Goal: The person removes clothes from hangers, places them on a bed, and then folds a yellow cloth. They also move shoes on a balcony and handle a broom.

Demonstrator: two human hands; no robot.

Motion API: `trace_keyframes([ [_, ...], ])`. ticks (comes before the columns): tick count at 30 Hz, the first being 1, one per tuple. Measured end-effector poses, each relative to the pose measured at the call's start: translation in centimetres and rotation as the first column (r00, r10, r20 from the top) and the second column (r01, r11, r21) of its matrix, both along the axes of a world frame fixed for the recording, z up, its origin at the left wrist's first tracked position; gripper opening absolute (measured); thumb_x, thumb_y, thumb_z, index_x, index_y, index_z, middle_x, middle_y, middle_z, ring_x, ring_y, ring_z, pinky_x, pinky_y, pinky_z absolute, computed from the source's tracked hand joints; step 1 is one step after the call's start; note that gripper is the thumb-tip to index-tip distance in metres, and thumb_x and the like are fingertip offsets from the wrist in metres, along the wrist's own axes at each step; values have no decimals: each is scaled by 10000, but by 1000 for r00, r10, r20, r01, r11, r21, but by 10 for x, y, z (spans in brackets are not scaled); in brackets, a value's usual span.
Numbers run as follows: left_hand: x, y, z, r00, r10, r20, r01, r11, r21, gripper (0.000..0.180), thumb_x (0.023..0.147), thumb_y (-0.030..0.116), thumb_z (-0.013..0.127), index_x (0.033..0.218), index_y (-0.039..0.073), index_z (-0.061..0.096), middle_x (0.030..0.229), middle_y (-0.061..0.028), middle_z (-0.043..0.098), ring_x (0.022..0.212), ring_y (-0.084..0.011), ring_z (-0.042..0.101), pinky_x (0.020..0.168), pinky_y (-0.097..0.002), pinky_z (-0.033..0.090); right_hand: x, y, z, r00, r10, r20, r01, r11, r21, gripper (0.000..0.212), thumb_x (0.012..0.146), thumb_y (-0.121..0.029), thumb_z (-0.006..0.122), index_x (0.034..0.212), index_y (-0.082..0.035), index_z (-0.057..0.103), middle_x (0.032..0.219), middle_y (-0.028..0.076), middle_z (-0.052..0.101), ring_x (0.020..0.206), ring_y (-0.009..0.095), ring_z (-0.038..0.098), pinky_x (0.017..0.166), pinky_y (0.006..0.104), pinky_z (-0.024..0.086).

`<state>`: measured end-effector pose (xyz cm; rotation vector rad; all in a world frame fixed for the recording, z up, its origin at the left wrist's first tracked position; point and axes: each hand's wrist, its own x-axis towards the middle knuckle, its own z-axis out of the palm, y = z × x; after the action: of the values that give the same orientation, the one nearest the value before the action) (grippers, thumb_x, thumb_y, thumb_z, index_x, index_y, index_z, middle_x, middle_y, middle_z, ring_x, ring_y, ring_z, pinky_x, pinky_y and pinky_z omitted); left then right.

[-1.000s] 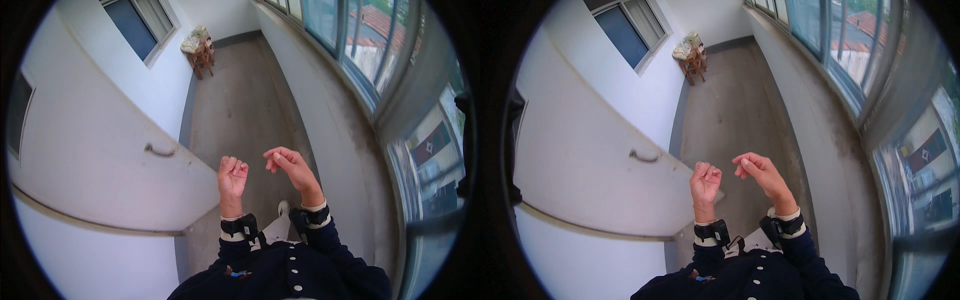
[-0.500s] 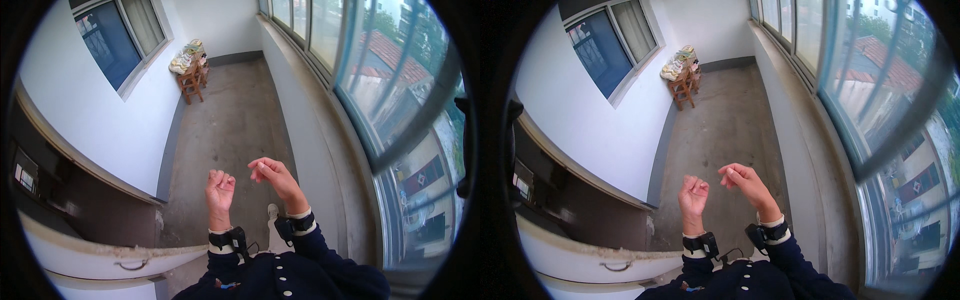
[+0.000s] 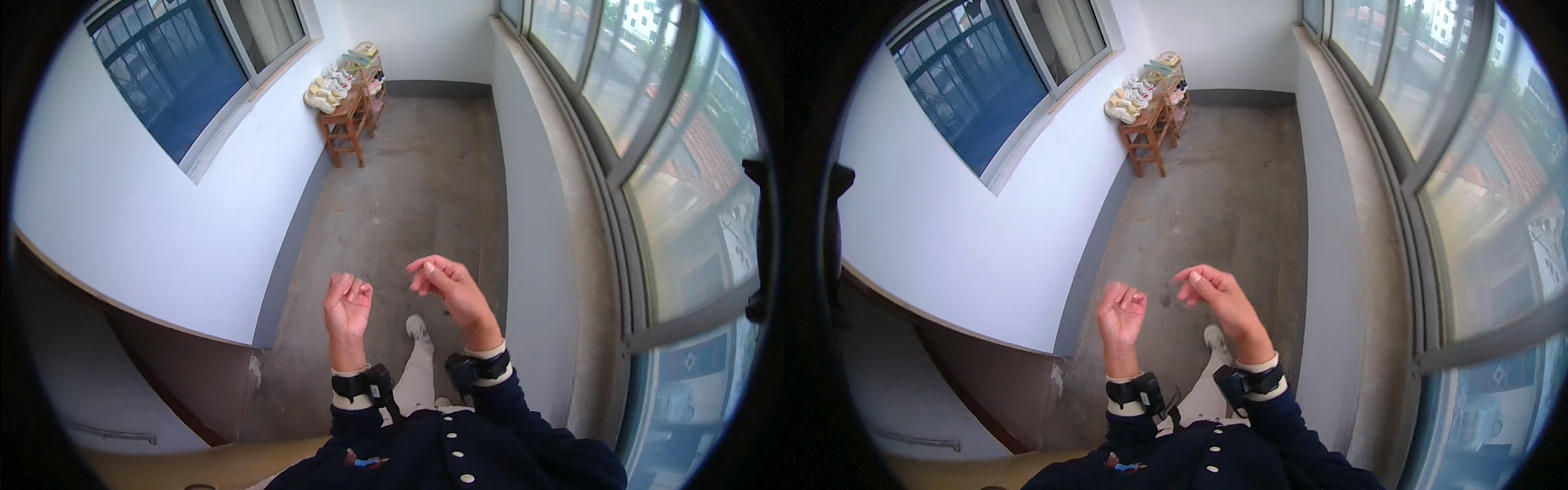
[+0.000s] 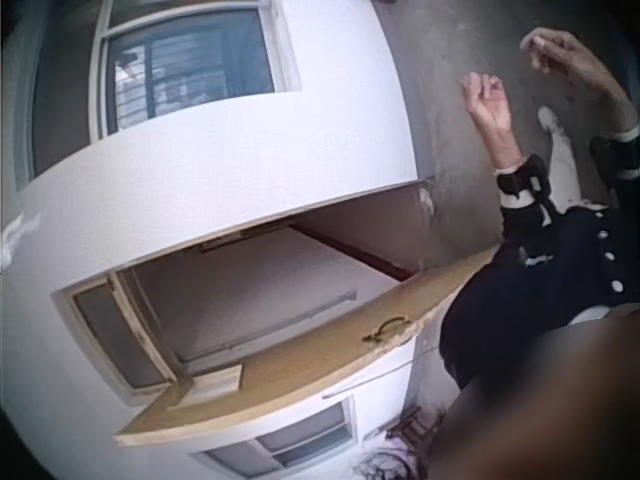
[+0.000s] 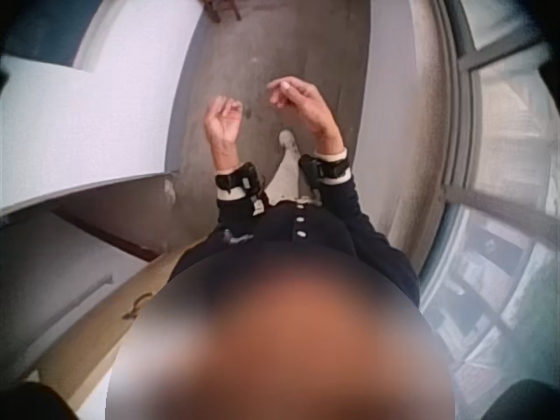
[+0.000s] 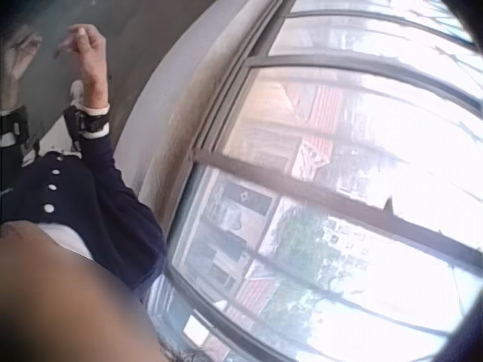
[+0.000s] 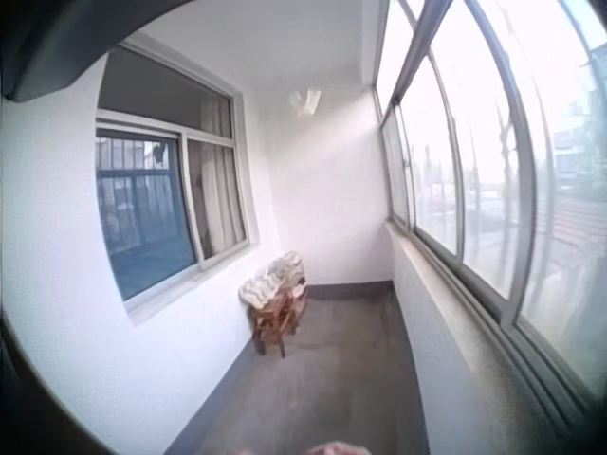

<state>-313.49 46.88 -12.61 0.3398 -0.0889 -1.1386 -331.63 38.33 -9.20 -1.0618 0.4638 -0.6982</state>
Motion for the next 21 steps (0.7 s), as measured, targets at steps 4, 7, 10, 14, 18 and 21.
trace_keyframes([
  [4, 50, -106, -17, 998, 7, -65, -10, 999, -41, 271, 806, 4, 546, 649, 142, 373, 599, 43, 337, 543, -71, 336, 671, -256, 347, 41, -109, -14, 997, -30, -70, 31, 1000, 6, 257, 935, -229, 447, 1013, -33, 594, 774, 18, 596, 712, 85, 512, 696, 222, 428],
  [7, 78, -200, -9, 997, 11, -70, -18, 996, -92, 265, 808, 5, 546, 655, 141, 379, 605, 43, 338, 545, -72, 337, 669, -257, 347, 69, -195, 0, 996, -25, -88, 23, 999, -26, 257, 934, -232, 449, 1009, -33, 594, 775, 16, 596, 710, 85, 509, 698, 220, 427],
  [10, 96, -301, -1, 998, -32, -62, 23, 990, -139, 232, 801, 9, 550, 678, 131, 395, 615, 36, 351, 546, -76, 344, 679, -262, 352, 82, -288, 10, 995, -58, -75, 53, 996, -68, 266, 934, -240, 449, 1008, -30, 592, 778, 17, 594, 711, 86, 510, 701, 219, 426],
  [14, 121, -408, -9, 996, -72, -53, 68, 994, -83, 218, 787, 7, 555, 686, 126, 402, 609, 31, 353, 547, -77, 347, 683, -262, 351, 106, -392, -5, 993, -88, -77, 88, 996, -2, 279, 933, -254, 448, 1008, -25, 590, 779, 18, 590, 717, 86, 513, 707, 219, 425],
  [18, 116, -502, -43, 994, -79, -74, 71, 991, -114, 236, 801, 8, 546, 669, 129, 392, 606, 30, 346, 533, -79, 335, 659, -256, 349, 100, -489, -36, 980, -115, -161, 124, 991, 47, 289, 931, -266, 452, 1007, -25, 590, 776, 19, 588, 722, 88, 514, 712, 219, 425],
  [21, 135, -577, -48, 997, -42, -59, 35, 993, -115, 248, 842, 24, 513, 658, 130, 385, 571, 37, 307, 492, -70, 292, 629, -249, 336, 112, -575, -45, 995, -87, -52, 87, 996, -3, 290, 945, -253, 428, 1020, -21, 584, 782, 19, 589, 724, 84, 511, 697, 216, 424],
])
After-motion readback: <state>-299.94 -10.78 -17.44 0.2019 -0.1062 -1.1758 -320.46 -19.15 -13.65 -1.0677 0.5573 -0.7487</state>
